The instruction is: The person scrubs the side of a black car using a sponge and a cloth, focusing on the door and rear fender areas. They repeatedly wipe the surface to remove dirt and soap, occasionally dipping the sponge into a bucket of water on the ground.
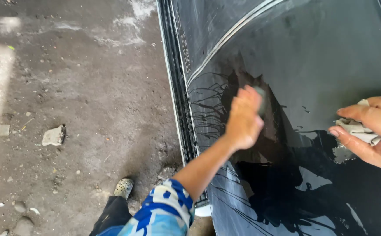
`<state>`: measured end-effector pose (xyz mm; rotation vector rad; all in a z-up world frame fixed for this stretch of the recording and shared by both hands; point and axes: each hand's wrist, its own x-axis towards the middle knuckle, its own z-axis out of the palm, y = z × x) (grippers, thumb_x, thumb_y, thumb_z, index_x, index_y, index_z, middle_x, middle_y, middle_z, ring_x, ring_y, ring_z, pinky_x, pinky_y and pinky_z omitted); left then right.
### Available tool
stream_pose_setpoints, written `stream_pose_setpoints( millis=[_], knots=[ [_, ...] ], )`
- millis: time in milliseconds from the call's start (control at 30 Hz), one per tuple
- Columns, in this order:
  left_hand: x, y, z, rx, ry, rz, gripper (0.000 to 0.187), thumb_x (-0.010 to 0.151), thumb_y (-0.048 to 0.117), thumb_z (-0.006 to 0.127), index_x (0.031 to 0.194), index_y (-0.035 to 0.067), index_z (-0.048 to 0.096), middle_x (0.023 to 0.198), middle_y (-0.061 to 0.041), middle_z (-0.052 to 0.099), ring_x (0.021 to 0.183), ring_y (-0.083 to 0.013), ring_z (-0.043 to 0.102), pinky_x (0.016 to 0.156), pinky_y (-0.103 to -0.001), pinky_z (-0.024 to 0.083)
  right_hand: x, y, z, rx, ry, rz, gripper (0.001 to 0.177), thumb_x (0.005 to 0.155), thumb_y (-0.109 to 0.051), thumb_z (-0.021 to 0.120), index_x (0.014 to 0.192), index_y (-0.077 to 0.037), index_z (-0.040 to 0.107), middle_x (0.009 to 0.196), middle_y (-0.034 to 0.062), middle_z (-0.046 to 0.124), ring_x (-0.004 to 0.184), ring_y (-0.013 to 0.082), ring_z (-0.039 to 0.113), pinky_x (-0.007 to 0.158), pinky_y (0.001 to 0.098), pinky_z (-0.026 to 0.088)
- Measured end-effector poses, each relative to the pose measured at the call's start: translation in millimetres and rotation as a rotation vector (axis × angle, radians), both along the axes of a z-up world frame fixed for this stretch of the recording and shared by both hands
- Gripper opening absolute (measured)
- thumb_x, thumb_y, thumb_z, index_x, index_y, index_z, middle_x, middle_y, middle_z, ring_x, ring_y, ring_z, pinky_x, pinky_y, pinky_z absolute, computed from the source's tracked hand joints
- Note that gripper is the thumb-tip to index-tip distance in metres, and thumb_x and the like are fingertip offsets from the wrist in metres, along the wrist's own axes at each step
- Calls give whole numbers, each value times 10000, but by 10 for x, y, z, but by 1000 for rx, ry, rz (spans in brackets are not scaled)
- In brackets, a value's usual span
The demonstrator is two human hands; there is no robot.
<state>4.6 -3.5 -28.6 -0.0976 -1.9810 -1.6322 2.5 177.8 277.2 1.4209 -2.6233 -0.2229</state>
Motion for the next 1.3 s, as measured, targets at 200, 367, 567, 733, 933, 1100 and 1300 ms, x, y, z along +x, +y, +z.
stream_pose_setpoints(
  millis=[200, 367, 567, 733, 933, 1100, 1300],
  knots=[
    [-66, 126, 54, 214, -126, 85, 748, 1118, 511, 175, 1652, -10, 125, 1741, -259, 69, 1623, -459, 39, 1305, -527, 54, 39, -114, 70, -17, 27, 12, 418, 719, -249, 891, 1048, -31, 751, 797, 93, 667, 687, 216, 662, 616, 311, 504],
    [127, 186, -208, -166, 278, 6, 714, 1125, 524, 224, 1655, 48, 192, 1757, -176, 146, 1680, -360, 93, 1352, -454, 65, 70, -142, 73, -3, -11, 4, 420, 719, -258, 892, 1049, -38, 754, 820, 87, 670, 651, 194, 664, 608, 297, 507],
    [-150, 183, -548, 450, -332, 152, 753, 1078, 501, 204, 1602, -39, 187, 1710, -262, 130, 1610, -424, 80, 1292, -478, 64, 112, -296, 124, -13, 52, 8, 379, 731, -213, 890, 1029, -25, 751, 854, 117, 682, 705, 226, 668, 623, 307, 518],
    [324, 216, -245, 166, -140, 36, 764, 1090, 463, 221, 1641, -49, 91, 1727, -263, 43, 1606, -434, 9, 1286, -490, 11, 79, -147, 59, 10, 3, -43, 409, 715, -236, 892, 1040, -26, 759, 826, 91, 672, 686, 193, 663, 626, 306, 514],
    [-500, 253, -582, 350, -244, 215, 684, 1145, 446, 229, 1647, -13, 155, 1753, -240, 110, 1634, -426, 60, 1325, -506, 64, 204, -431, 199, 23, 86, 21, 387, 693, -240, 886, 999, -43, 755, 836, 109, 681, 710, 249, 654, 659, 358, 518],
    [81, 98, -33, 73, -31, 86, 707, 1131, 442, 281, 1652, -20, 155, 1746, -226, 122, 1639, -413, 55, 1333, -468, 29, 12, -110, 55, 17, -8, -31, 416, 707, -239, 886, 1037, -25, 752, 842, 102, 672, 718, 223, 653, 623, 322, 504],
    [-746, 210, -1049, 222, -124, 131, 683, 1115, 406, 255, 1643, -19, 165, 1742, -224, 124, 1635, -399, 75, 1324, -459, 48, 152, -430, 272, -11, 44, 30, 397, 684, -231, 893, 992, -23, 752, 808, 110, 678, 717, 273, 652, 662, 398, 499]
  ],
)
